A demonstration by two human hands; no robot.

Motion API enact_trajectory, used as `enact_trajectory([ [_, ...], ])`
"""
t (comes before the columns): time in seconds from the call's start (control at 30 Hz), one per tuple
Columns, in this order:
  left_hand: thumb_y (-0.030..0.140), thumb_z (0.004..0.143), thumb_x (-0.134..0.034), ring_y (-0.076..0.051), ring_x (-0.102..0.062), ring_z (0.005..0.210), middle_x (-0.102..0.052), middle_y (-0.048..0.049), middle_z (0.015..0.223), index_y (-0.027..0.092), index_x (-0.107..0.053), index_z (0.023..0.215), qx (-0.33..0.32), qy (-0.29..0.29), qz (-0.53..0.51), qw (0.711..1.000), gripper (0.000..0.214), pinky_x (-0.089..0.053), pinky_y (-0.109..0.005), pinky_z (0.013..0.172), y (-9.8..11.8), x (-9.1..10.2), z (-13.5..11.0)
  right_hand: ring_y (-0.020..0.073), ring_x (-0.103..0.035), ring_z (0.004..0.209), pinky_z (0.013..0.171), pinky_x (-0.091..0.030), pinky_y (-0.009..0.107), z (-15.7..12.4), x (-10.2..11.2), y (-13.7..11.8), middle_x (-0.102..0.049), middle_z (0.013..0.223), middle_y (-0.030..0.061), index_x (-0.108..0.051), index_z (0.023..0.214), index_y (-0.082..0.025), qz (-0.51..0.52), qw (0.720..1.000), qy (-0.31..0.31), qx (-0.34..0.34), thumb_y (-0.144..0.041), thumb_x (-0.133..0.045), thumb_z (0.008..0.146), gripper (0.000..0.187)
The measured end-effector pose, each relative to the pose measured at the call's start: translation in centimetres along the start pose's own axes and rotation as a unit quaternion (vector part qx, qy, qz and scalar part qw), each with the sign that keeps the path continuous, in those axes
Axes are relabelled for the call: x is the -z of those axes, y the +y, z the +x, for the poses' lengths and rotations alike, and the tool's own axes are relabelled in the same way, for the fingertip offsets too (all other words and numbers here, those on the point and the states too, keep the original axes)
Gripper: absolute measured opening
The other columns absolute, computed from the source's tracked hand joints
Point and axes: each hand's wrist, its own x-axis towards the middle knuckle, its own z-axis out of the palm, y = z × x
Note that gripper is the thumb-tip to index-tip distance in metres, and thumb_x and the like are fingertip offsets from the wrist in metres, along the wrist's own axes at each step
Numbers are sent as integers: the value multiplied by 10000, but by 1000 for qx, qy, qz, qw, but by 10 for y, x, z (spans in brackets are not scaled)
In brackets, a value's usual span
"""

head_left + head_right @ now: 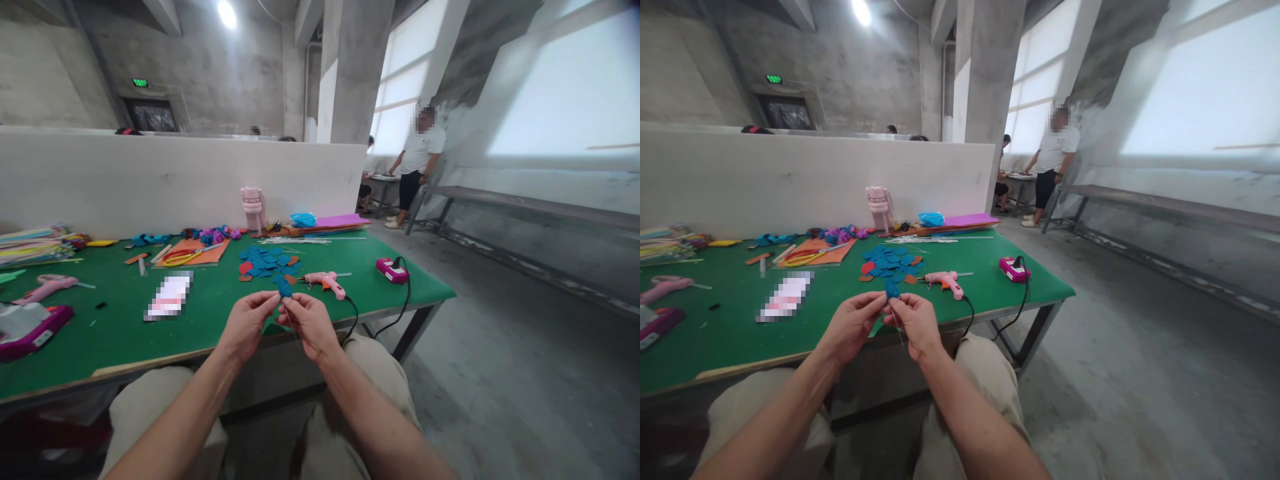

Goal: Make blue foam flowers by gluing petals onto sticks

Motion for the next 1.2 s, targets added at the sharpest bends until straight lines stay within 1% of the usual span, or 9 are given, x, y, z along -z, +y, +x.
enact_trajectory([
  [0.13,203,571,-717,-87,-543,578,-620,-22,605,106,-659,706,29,2,-30,999,176,-433,-189,554,2,0,0,62,-534,417,496,-471,211,-1,-1,1,-608,593,-22,-552,694,-136,20,999,-22,-12,-323,-697,587,260],
  [0.3,176,540,-734,-56,-498,470,-574,9,550,103,-628,679,60,16,-72,995,190,-407,-170,450,4,4,3,66,-546,439,502,-469,196,-3,-1,2,-615,585,-13,-537,716,-140,16,999,-44,-7,-334,-693,607,272],
  [0.47,183,552,-728,-50,-476,430,-552,15,534,104,-597,671,89,-1,-78,993,194,-351,-151,379,11,8,3,67,-570,527,598,-484,206,-6,-1,0,-625,650,-3,-577,772,-134,5,993,-119,-11,-290,-703,606,260],
  [0.57,182,556,-725,-44,-464,426,-539,18,523,101,-580,641,93,-5,-68,993,186,-346,-146,378,15,8,2,53,-544,535,652,-495,242,-6,1,1,-616,700,0,-598,755,-131,13,989,-146,-24,-291,-691,624,227],
  [0.67,182,551,-726,-43,-466,433,-535,17,521,98,-574,628,91,0,-59,994,190,-353,-146,389,18,7,2,43,-514,526,671,-499,259,-5,4,2,-591,674,-9,-611,746,-122,27,986,-159,-39,-311,-678,643,226],
  [0.83,199,555,-724,-29,-442,414,-524,22,524,99,-569,627,88,-7,-60,994,198,-339,-135,379,18,6,1,25,-486,511,660,-498,224,-2,6,4,-550,620,-33,-613,763,-119,69,978,-181,-82,-313,-688,639,242],
  [0.97,206,548,-730,-35,-457,431,-523,17,533,101,-566,619,82,-11,-58,995,207,-324,-125,370,19,5,0,15,-471,489,665,-496,199,-1,6,4,-510,551,-58,-610,770,-123,101,970,-191,-110,-277,-682,657,205],
  [1.1,208,540,-734,-34,-455,428,-522,21,532,106,-567,618,74,-6,-58,996,211,-319,-122,366,18,5,-1,6,-465,484,664,-495,191,-2,6,3,-520,588,-59,-605,772,-128,116,967,-187,-126,-257,-687,655,192],
  [1.2,210,539,-735,-35,-460,432,-517,23,525,108,-562,615,76,-12,-62,995,215,-319,-120,370,18,5,0,3,-469,488,660,-493,184,-3,6,3,-527,612,-58,-599,783,-130,125,962,-196,-141,-259,-688,655,202],
])
